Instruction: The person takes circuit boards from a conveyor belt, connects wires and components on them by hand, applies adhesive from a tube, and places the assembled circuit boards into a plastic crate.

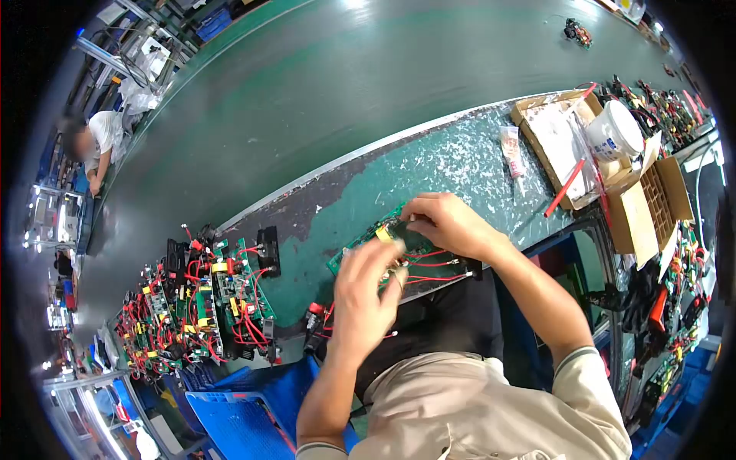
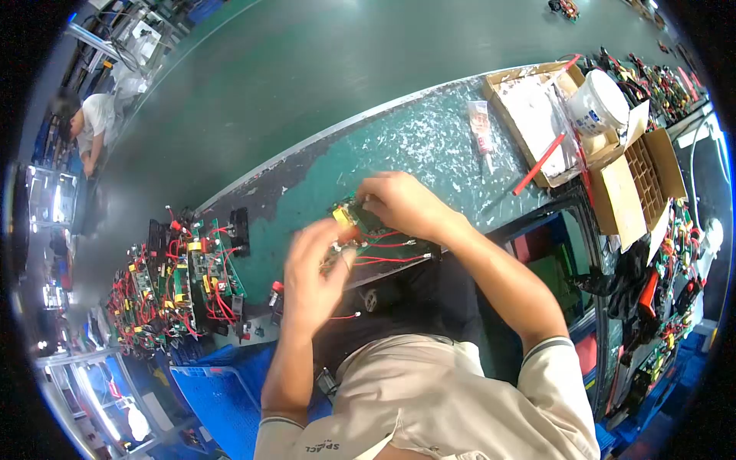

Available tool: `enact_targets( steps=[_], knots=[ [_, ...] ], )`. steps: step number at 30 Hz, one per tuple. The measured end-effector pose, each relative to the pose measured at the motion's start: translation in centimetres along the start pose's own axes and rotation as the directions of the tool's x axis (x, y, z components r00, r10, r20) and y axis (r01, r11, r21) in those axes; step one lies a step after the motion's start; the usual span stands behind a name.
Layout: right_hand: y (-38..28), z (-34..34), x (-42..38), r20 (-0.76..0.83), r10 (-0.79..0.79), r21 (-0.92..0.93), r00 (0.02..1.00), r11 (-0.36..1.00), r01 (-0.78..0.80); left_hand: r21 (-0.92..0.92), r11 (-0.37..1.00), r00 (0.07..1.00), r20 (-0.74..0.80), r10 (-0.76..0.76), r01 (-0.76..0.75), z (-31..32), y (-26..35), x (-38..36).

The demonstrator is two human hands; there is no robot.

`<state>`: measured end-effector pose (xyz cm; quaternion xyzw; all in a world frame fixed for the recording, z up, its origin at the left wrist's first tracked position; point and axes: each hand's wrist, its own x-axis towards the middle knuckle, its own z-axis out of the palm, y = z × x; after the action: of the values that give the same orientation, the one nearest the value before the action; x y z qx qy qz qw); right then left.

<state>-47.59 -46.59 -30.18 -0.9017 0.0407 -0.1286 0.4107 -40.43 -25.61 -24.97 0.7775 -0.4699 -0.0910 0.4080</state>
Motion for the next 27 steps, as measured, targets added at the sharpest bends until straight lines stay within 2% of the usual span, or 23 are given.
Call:
enact_targets(
  steps=[1, 3, 5, 6, 8, 10, 13, 14, 16, 19, 20, 23, 27],
  knots=[
    [0.0, 0.1, -0.3, -0.023, 0.029, 0.05, 0.999, 0.998, -0.028, 0.052, 0.997, 0.997, -0.049, 0.066, -0.063, 0.4, -0.9, 1.5],
    [0.0, 0.4, -0.5, -0.058, 0.09, 0.146, 0.994, 0.986, -0.08, 0.121, 0.991, 0.999, 0.009, 0.051, -0.052, 1.5, -2.0, 4.0],
    [0.1, 0.3, -0.4, -0.051, 0.12, 0.145, 0.991, 0.983, -0.112, 0.01, 0.999, 0.997, 0.075, 0.033, -0.034, 2.9, -3.5, 5.6],
    [0.2, 0.2, -0.4, -0.045, 0.136, 0.144, 0.99, 0.981, -0.129, 0.013, 1.0, 0.996, 0.093, -0.012, 0.011, 3.3, -3.9, 6.0],
    [1.0, 0.7, -0.6, -0.007, 0.24, 0.307, 0.971, 0.924, -0.226, 0.02, 0.994, 0.985, 0.136, -0.105, 0.103, 4.2, -4.4, 6.3],
    [0.7, 0.5, -0.6, -0.004, 0.315, 0.473, 0.949, 0.837, -0.275, 0.036, 0.997, 0.994, 0.084, -0.076, 0.073, 4.8, -5.1, 6.1],
    [0.9, -0.1, -0.3, 0.069, 0.421, 0.42, 0.905, 0.81, -0.409, 0.013, 0.999, 0.999, 0.011, -0.044, 0.044, 5.6, -5.3, 5.8],
    [2.0, 0.4, -0.2, 0.07, 0.414, 0.392, 0.908, 0.825, -0.406, 0.011, 0.999, 1.0, 0.001, -0.03, 0.03, 5.6, -5.6, 5.7],
    [1.8, -0.4, 0.3, 0.177, 0.435, 0.446, 0.883, 0.764, -0.466, 0.022, 0.999, 0.999, -0.038, -0.039, 0.039, 5.4, -5.1, 5.8],
    [2.0, -1.0, 1.2, 0.31, 0.492, 0.572, 0.814, 0.588, -0.573, 0.111, 0.994, 0.998, -0.069, 0.001, 0.007, 5.4, -5.5, 5.7],
    [2.1, -1.1, 1.5, 0.35, 0.508, 0.617, 0.787, 0.508, -0.602, 0.112, 0.993, 0.999, -0.04, -0.034, 0.038, 5.2, -5.4, 5.7],
    [2.8, -1.1, 2.2, 0.38, 0.492, 0.593, 0.784, 0.521, -0.614, 0.041, 0.995, 0.996, -0.035, -0.085, 0.086, 5.4, -6.3, 5.7],
    [3.1, -1.0, 2.7, 0.411, 0.495, 0.606, 0.766, 0.479, -0.635, 0.041, 0.992, 0.993, -0.016, -0.116, 0.116, 5.4, -6.6, 5.8]
  ],
)
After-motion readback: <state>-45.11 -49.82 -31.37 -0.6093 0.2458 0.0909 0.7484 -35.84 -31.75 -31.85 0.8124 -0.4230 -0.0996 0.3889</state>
